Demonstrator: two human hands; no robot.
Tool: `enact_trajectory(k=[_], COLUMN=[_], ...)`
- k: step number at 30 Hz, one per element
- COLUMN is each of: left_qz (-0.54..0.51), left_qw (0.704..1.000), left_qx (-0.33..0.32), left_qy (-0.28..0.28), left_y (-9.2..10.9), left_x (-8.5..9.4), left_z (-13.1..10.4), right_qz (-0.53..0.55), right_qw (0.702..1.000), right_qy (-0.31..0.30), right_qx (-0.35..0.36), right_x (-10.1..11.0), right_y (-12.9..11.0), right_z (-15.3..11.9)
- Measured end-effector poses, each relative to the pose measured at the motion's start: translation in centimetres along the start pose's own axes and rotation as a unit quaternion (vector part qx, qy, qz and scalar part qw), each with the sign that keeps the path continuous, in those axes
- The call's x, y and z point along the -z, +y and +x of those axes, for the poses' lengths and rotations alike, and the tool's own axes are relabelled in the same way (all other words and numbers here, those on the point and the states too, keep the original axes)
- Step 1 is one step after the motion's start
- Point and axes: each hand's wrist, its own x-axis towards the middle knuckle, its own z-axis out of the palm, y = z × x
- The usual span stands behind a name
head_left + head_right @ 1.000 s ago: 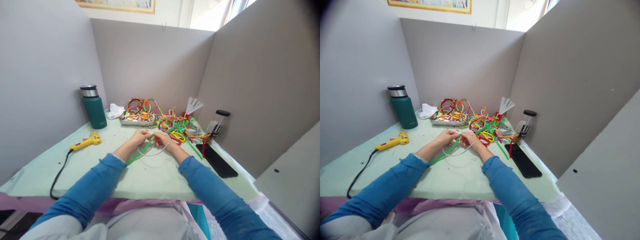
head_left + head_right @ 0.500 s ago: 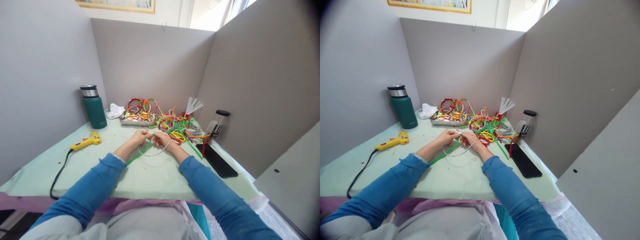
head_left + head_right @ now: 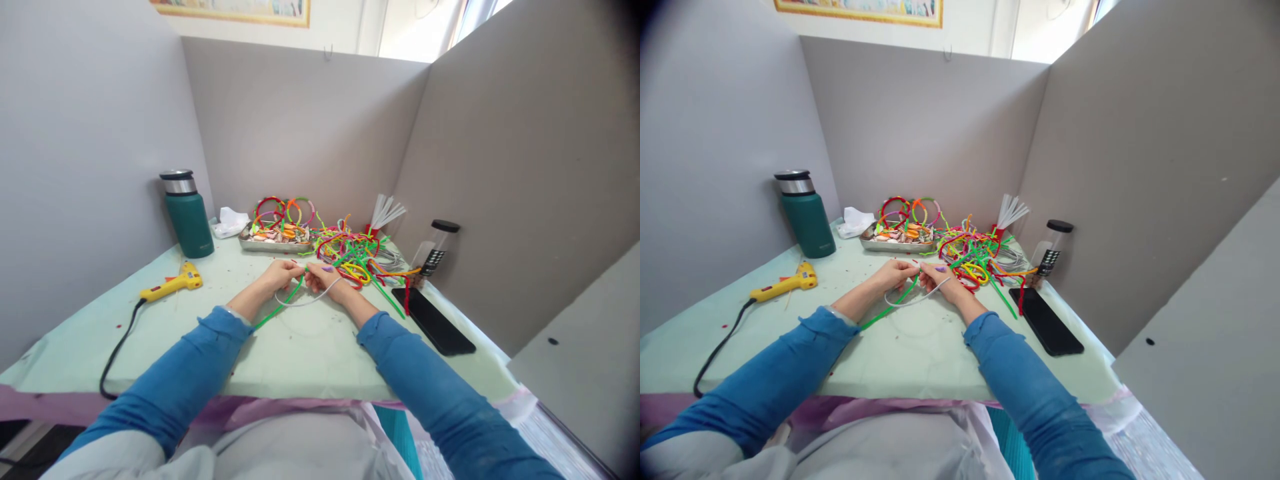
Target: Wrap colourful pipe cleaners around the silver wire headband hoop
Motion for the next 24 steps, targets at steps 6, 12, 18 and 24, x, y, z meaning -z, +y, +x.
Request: enact_trajectory(k=[6, 12, 18, 24], left_qz=[0.007, -0.007, -0.009, -0.005], left_qw=[1.000, 1.000, 1.000, 1.000], left_qx=[-0.001, -0.006, -0.002, 0.003], left_qy=[-0.005, -0.012, -0.010, 0.001], left_y=[-0.39, -0.43, -0.16, -0.30], left_x=[0.04, 0.04, -0.02, -0.04], left_z=[0.22, 0.28, 0.13, 0.20], right_qz=[0.009, 0.020, 0.020, 0.019], right_qw=[1.000, 1.000, 0.999, 0.999], right_qy=[-0.002, 0.006, 0.035, 0.023], right_qx=[-0.014, -0.007, -0.017, -0.034], right_x=[0.05, -0.22, -0.50, -0.48], right_y=[0.17, -0.06, -0.41, -0.71], right_z=[0.21, 0.12, -0.06, -0.12])
